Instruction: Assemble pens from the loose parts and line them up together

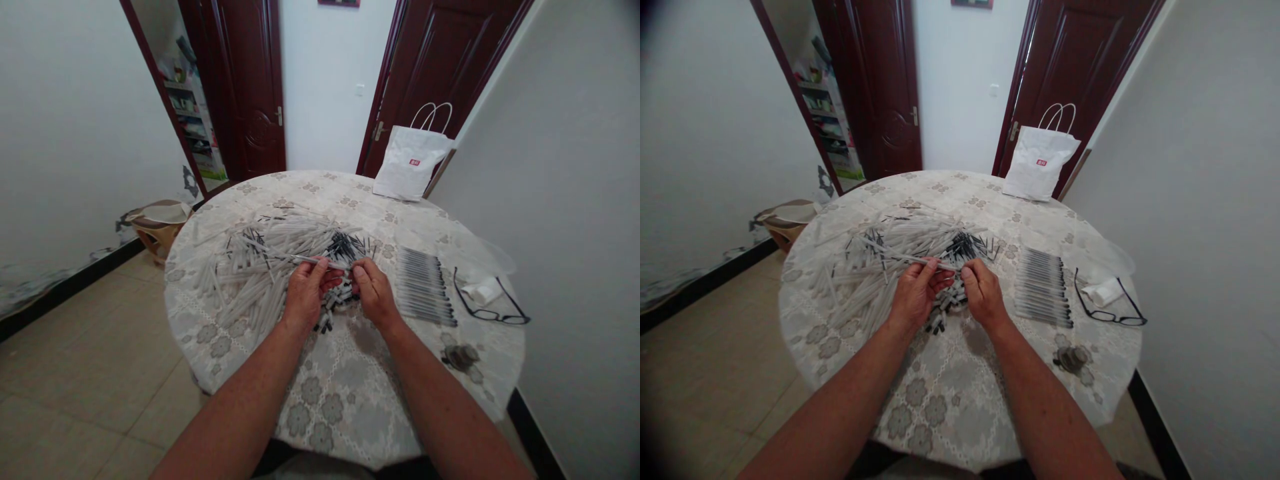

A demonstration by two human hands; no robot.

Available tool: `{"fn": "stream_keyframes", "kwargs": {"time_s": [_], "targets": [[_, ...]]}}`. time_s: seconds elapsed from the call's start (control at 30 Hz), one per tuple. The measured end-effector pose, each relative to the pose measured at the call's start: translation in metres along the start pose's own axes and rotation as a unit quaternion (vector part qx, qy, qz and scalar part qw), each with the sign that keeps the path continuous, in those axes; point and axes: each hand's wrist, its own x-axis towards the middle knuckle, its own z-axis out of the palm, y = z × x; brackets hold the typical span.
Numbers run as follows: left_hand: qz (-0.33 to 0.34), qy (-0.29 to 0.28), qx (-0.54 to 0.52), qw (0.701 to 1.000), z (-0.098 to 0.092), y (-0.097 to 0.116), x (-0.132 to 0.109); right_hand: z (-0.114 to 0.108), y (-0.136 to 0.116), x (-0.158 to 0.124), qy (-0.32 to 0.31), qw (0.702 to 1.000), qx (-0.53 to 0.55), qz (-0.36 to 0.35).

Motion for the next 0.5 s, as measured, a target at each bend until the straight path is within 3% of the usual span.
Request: {"fn": "stream_keyframes", "kwargs": {"time_s": [0.37, 0.5], "targets": [[-0.004, -0.009, 0.006, 1.000, 0.001, 0.000, 0.000, -0.003, -0.002, 0.003, -0.043, 0.999, 0.024, 0.017], [0.006, -0.006, 0.043, 0.999, -0.001, -0.002, 0.001, -0.011, -0.004, 0.005, -0.059, 0.998, -0.009, -0.013]]}}
